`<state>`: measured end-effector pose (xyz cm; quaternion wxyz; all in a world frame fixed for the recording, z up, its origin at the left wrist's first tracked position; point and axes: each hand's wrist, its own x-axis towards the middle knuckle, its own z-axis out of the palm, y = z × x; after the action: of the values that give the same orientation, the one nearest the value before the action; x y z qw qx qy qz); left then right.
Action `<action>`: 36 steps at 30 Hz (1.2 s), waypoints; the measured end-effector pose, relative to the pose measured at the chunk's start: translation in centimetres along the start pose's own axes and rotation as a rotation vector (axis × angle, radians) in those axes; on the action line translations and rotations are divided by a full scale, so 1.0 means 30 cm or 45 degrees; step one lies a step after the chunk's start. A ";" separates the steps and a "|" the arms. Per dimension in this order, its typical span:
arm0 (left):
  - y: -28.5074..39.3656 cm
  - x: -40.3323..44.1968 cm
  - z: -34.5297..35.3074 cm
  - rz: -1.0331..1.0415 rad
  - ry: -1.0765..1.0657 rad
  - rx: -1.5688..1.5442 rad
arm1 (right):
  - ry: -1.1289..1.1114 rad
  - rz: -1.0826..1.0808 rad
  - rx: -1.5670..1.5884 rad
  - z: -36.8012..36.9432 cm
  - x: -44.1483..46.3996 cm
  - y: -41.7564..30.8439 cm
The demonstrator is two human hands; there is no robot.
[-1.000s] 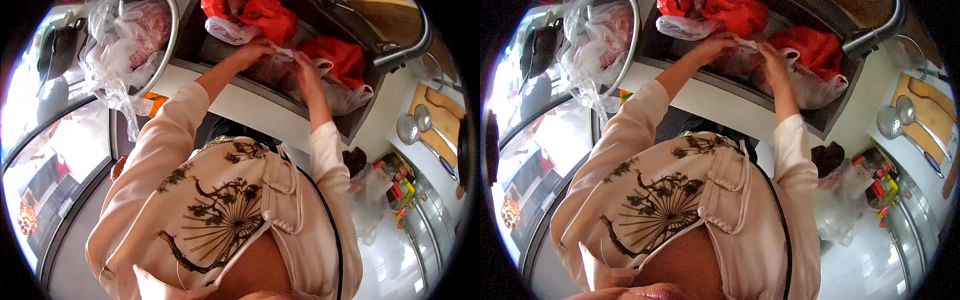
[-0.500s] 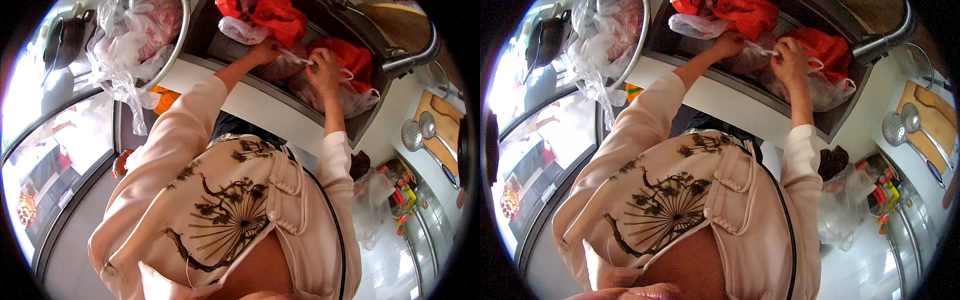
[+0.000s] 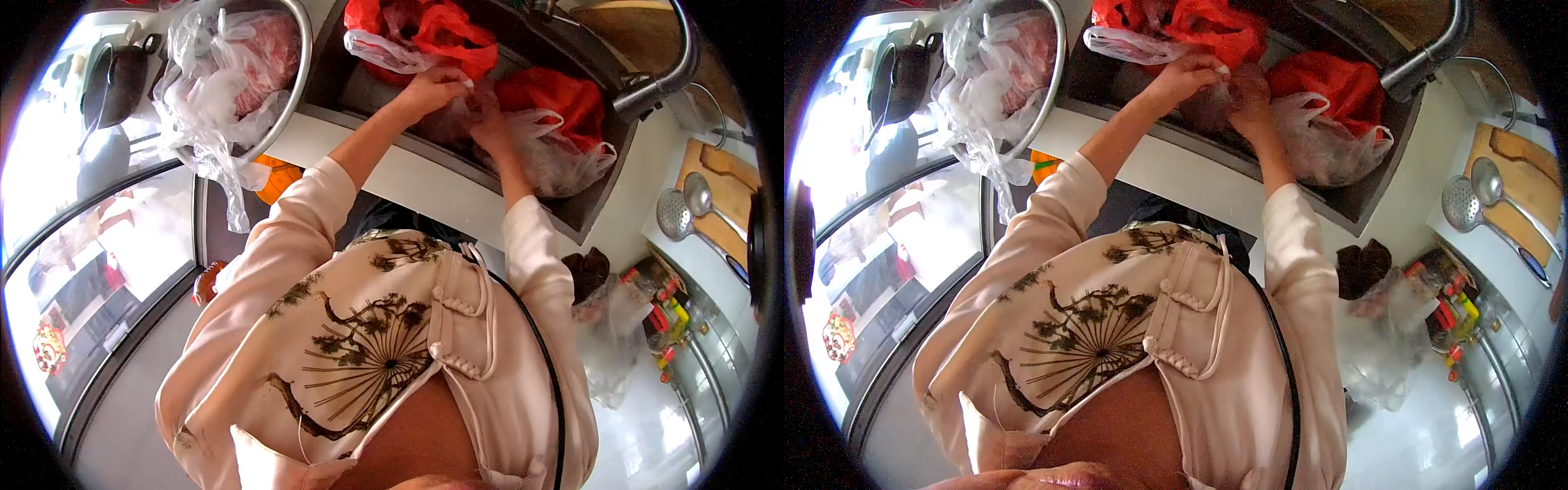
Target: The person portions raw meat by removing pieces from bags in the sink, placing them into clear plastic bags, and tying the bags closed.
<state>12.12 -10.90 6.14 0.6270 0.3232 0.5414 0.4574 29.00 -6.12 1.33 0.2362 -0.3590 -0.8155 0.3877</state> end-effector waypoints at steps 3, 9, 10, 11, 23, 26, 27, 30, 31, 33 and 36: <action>0.032 -0.030 0.002 0.149 0.124 0.243 | -0.053 -0.043 -0.197 -0.003 0.012 -0.014; -0.040 -0.016 -0.029 0.064 0.238 0.343 | -0.425 0.135 -0.611 -0.062 0.047 0.037; -0.104 0.005 -0.031 0.312 0.235 0.567 | -0.430 0.139 -0.615 -0.059 0.047 0.058; -0.143 0.016 -0.020 0.565 0.233 0.787 | -0.429 0.124 -0.635 -0.051 0.052 0.080; -0.299 0.052 -0.190 0.843 0.290 1.569 | -0.285 0.411 -0.577 -0.304 0.079 0.003; -0.058 -0.106 -0.199 0.272 -0.156 1.363 | -0.303 0.677 -0.261 -0.307 0.061 0.058; -0.026 -0.144 -0.184 0.271 -0.173 1.366 | -0.296 0.758 -0.024 -0.300 0.042 0.073; 0.039 -0.226 -0.138 0.420 -0.173 1.974 | 0.208 0.855 0.993 -0.263 0.007 0.072; 0.048 -0.251 -0.128 0.415 -0.182 1.976 | 0.211 0.862 0.997 -0.252 -0.009 0.109; 0.062 -0.291 -0.114 0.313 -0.001 2.092 | 0.403 1.015 1.440 -0.241 -0.026 0.195; 0.111 -0.382 -0.144 0.342 0.140 2.129 | 0.592 1.195 1.607 -0.242 -0.035 0.134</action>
<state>7.21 -20.63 12.65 0.0951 0.7192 0.6882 -0.0077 36.09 -1.78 2.24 0.3699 -0.5337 -0.1391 0.7477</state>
